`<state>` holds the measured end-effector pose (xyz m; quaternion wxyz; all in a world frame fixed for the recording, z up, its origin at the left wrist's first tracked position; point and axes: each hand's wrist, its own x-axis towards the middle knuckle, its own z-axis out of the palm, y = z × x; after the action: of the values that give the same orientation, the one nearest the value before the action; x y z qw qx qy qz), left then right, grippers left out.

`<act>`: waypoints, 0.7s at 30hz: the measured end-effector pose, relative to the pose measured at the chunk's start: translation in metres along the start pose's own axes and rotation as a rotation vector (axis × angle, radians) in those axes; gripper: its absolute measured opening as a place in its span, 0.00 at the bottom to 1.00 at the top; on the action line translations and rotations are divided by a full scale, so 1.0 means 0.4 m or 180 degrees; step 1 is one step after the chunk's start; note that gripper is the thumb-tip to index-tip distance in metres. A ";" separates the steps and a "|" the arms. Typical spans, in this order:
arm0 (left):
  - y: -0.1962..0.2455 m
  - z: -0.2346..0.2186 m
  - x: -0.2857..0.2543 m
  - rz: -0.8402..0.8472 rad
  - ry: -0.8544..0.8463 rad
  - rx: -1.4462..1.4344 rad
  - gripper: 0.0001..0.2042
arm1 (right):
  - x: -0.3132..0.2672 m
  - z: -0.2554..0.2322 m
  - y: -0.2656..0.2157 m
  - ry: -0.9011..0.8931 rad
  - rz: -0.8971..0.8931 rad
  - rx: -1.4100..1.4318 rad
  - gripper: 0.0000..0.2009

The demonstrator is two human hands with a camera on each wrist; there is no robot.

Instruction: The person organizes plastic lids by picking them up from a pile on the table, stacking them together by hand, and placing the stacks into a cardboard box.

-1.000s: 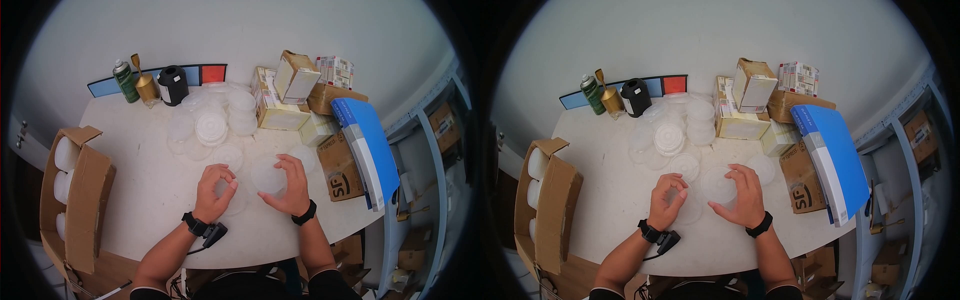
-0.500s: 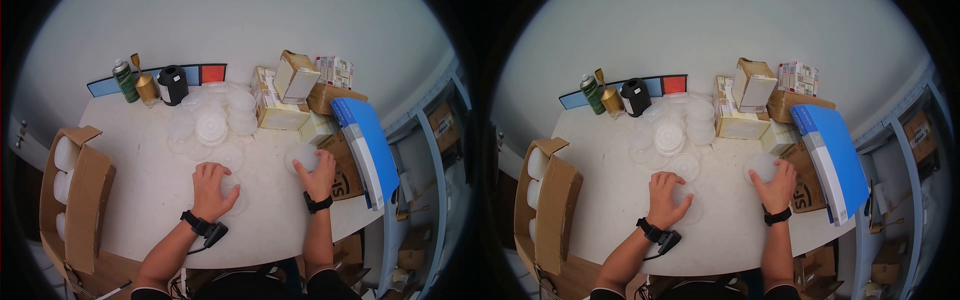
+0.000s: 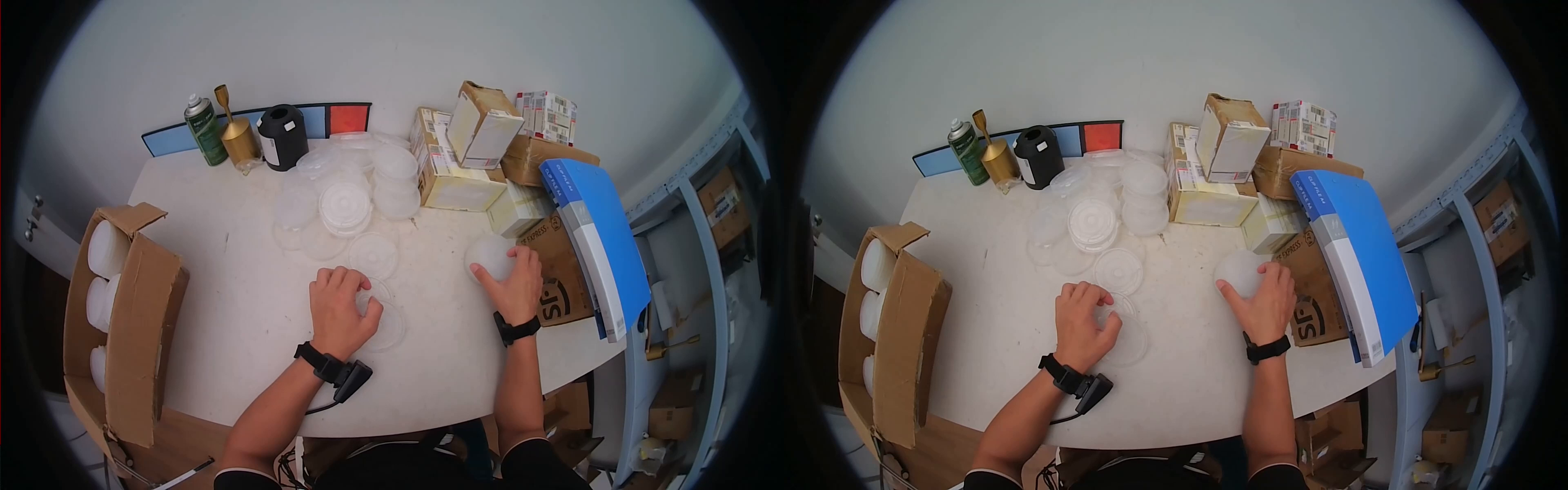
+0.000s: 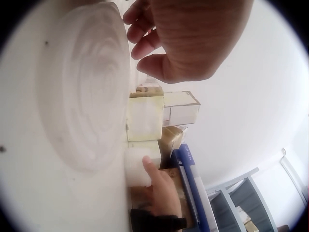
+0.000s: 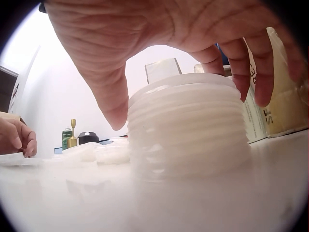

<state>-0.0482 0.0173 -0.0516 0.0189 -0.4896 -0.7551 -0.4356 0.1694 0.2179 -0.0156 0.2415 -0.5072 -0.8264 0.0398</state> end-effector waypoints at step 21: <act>0.037 -0.026 -0.003 0.0189 -0.1008 0.0351 0.24 | -0.073 0.002 -0.153 -0.0354 -0.1875 0.1278 0.16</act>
<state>-0.0405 0.0116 -0.0362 -0.0606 -0.5724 -0.7566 -0.3101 0.1298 0.1634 -0.0077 0.2921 -0.1869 -0.9246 0.1576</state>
